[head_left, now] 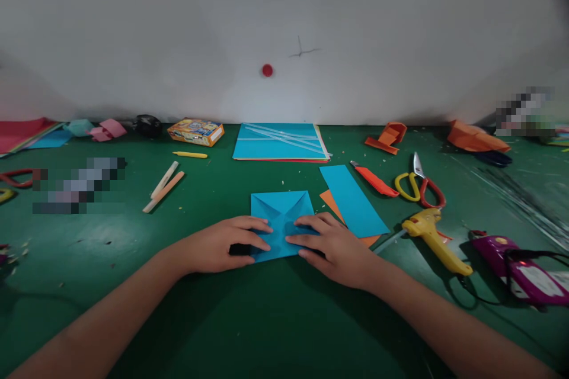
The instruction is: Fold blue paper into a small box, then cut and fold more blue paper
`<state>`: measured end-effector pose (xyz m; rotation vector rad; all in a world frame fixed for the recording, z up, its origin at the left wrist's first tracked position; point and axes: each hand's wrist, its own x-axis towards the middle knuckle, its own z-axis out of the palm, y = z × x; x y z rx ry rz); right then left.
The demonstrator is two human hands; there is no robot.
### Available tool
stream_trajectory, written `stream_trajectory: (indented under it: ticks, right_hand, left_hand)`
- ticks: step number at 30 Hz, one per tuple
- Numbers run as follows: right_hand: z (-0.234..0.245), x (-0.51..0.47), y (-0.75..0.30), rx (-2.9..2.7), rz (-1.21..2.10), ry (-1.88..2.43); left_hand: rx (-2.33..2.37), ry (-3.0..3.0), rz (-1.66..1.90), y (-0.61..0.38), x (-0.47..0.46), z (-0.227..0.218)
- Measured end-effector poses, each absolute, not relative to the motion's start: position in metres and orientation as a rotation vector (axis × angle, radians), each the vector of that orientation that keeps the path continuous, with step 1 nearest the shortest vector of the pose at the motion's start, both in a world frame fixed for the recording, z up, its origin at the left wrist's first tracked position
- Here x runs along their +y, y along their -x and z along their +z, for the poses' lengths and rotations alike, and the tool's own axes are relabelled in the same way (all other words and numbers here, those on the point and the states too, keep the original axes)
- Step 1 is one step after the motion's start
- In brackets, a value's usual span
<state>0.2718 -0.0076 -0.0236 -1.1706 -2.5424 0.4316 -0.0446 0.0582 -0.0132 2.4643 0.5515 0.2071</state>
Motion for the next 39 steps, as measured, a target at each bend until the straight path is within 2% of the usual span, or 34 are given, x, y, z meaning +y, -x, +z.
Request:
stream_trajectory:
  ticks: [7,20,39]
  right_hand:
    - [-0.023,-0.008,-0.272,-2.536,0.433,1.178]
    - [-0.022,-0.009,-0.269,-2.566,0.430,1.214]
    - [-0.018,-0.022,-0.261,-2.696,0.326,1.101]
  left_hand:
    - [0.549,-2.461,0.159,0.048,0.057,-0.011]
    - [0.538,-2.472,0.340,0.040,0.059,-0.026]
    - [0.557,-2.605,0.282,0.035,0.049,-0.016]
